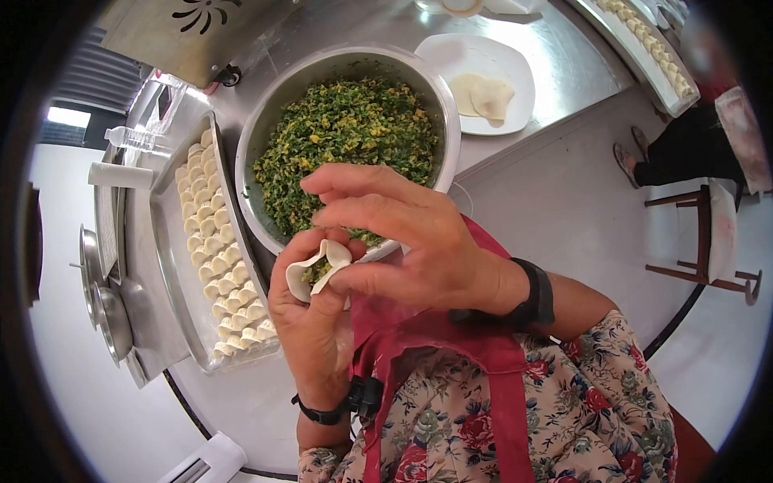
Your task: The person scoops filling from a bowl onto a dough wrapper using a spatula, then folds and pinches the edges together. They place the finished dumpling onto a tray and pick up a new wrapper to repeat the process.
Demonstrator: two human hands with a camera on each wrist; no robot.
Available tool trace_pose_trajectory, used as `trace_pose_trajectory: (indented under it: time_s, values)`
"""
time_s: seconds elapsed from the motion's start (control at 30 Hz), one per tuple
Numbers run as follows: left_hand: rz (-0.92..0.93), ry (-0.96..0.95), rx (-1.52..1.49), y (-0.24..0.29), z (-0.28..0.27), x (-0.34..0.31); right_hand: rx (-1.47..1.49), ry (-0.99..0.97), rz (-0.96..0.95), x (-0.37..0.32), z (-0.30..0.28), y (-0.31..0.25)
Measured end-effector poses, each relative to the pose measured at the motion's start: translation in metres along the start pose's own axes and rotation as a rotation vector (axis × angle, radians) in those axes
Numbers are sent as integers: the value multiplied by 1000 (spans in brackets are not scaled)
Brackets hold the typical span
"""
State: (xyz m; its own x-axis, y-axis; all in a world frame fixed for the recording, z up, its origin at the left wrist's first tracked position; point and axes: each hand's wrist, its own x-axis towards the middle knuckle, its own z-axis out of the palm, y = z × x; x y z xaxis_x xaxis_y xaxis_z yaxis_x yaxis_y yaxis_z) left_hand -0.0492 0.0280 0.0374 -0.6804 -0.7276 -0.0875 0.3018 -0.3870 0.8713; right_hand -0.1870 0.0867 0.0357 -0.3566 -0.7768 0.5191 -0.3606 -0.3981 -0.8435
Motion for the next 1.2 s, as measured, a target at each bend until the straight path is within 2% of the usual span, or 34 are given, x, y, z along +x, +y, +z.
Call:
trace_pose_trajectory:
  time_s: [0.1, 0.3, 0.4, 0.5, 0.6, 0.8, 0.9, 1.0, 1.2]
  values:
    - [-33, 42, -20, -2, 2, -1, 48, -22, -67, -4, 0, 12]
    - [-21, 24, 1, -2, 5, -3, -99, -9, -302, 0, 1, 15]
    - [26, 31, 85, -2, 3, -3, -182, -9, -338, 1, 0, 17]
    - [56, 25, 117, -4, 0, -4, -113, 61, -231, 2, 5, 11]
    - [63, 27, 120, -3, 1, -5, -46, 25, -214, 2, 4, 10]
    - [83, -6, 169, -3, -1, -7, -143, -109, -338, 8, -4, 14]
    - [41, -25, 101, -4, -6, -8, -126, -93, -300, 6, -2, 13]
    - [17, -69, 19, -1, -2, -7, 10, -52, -82, 7, 0, 3]
    - [-22, -21, 93, -3, -3, -8, 105, -144, -103, 2, -4, 11]
